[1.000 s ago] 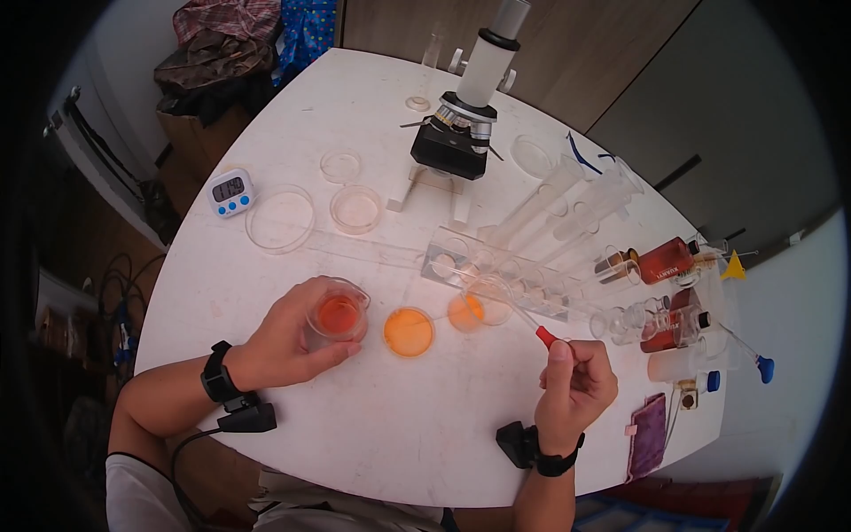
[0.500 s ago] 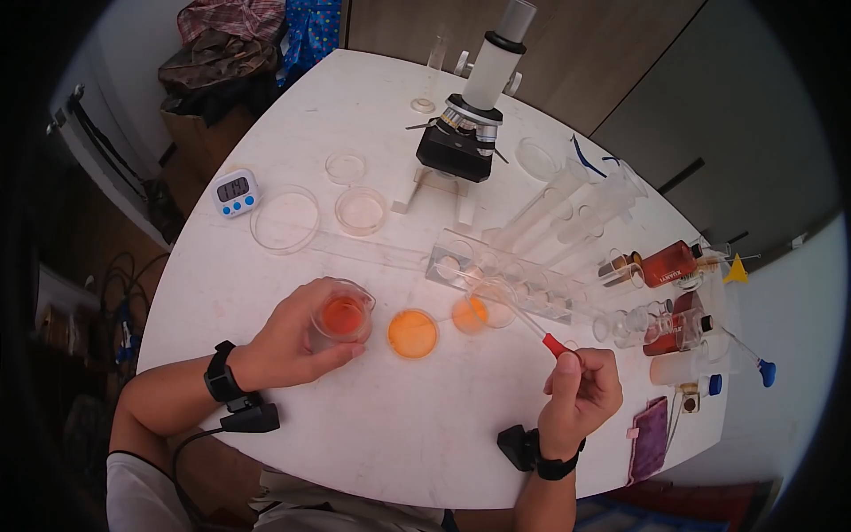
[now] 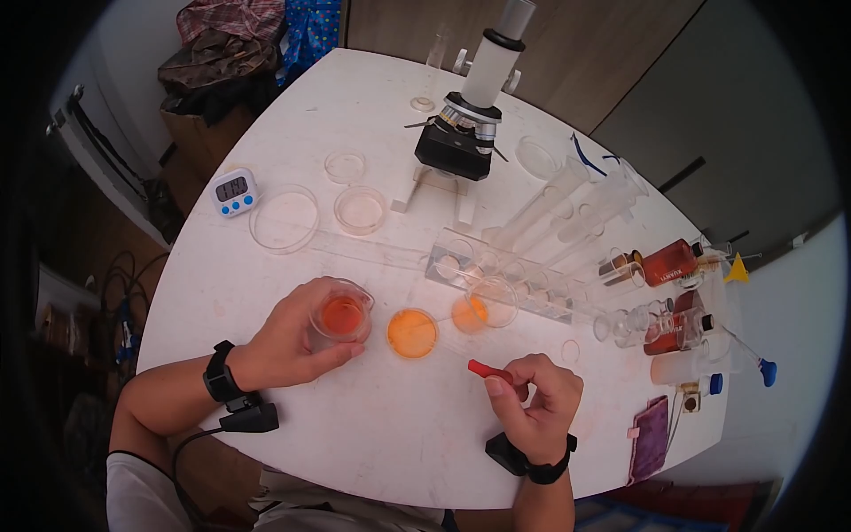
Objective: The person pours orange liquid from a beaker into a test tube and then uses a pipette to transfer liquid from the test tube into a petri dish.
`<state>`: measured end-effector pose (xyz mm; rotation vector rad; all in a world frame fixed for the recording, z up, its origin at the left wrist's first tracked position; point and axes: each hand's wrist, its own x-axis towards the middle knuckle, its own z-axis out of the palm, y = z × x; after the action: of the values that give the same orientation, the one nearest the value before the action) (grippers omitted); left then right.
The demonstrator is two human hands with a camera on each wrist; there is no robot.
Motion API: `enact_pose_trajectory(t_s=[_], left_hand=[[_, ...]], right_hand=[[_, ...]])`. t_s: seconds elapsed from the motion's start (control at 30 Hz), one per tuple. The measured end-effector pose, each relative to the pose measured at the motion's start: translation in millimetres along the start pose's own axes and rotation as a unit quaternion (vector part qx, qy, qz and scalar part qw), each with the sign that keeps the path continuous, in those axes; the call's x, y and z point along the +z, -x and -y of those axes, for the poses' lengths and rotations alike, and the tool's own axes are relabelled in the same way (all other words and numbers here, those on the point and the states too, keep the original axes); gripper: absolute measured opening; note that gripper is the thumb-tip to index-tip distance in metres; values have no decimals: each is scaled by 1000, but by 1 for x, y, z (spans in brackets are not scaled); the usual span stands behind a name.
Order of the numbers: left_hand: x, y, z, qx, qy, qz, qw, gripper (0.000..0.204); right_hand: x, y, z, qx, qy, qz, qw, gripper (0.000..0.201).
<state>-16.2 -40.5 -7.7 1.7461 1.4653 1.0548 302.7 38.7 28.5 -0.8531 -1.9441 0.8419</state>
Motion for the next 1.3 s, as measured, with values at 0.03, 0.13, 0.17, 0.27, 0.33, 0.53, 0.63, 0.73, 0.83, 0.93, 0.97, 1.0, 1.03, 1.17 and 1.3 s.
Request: enact_pose_trajectory(t_s=[0.03,0.13,0.17,0.27,0.33,0.53,0.63,0.73,0.83,0.93,0.97,1.0,1.03,1.17,1.3], left_hand=[[0,0,0,0,0,0,1000,51],[0,0,0,0,0,0,1000,51],[0,0,0,2,-4,-1,1000,51],[1,0,0,3,-6,-2,1000,51],[0,0,0,3,-4,-1,1000,51],[0,0,0,1,0,-1,1000,50],[1,0,0,2,-4,-7,1000,50],[0,0,-1,-1,-1,0,1000,50],[0,0,-1,1,-3,-2,1000,50],[0,0,0,6,2,-8,1000,50],[-1,0,0,6,0,-5,1000,50],[-1,0,0,5,-2,-3,1000,50],[0,0,1,5,-3,-4,1000,50],[1,0,2,30,-3,-16,999,51],[1,0,2,5,-2,-6,1000,50]], right_hand=[[1,-1,1,-5,12,4,1000,16],[3,-5,3,-1,30,14,999,16],[3,-5,4,10,36,18,999,16],[5,-4,2,26,25,22,999,17],[7,-5,2,28,29,27,999,17],[11,-4,1,29,53,38,997,16],[11,-4,1,21,62,43,997,16],[13,-5,1,15,66,43,997,16],[13,-5,3,18,70,45,996,15],[16,-5,3,19,73,49,996,15],[17,-5,2,16,74,51,996,15],[17,-5,2,14,74,53,996,15],[18,-5,2,15,72,54,996,15],[22,-6,1,15,69,58,996,15],[22,-6,0,18,70,62,995,15]])
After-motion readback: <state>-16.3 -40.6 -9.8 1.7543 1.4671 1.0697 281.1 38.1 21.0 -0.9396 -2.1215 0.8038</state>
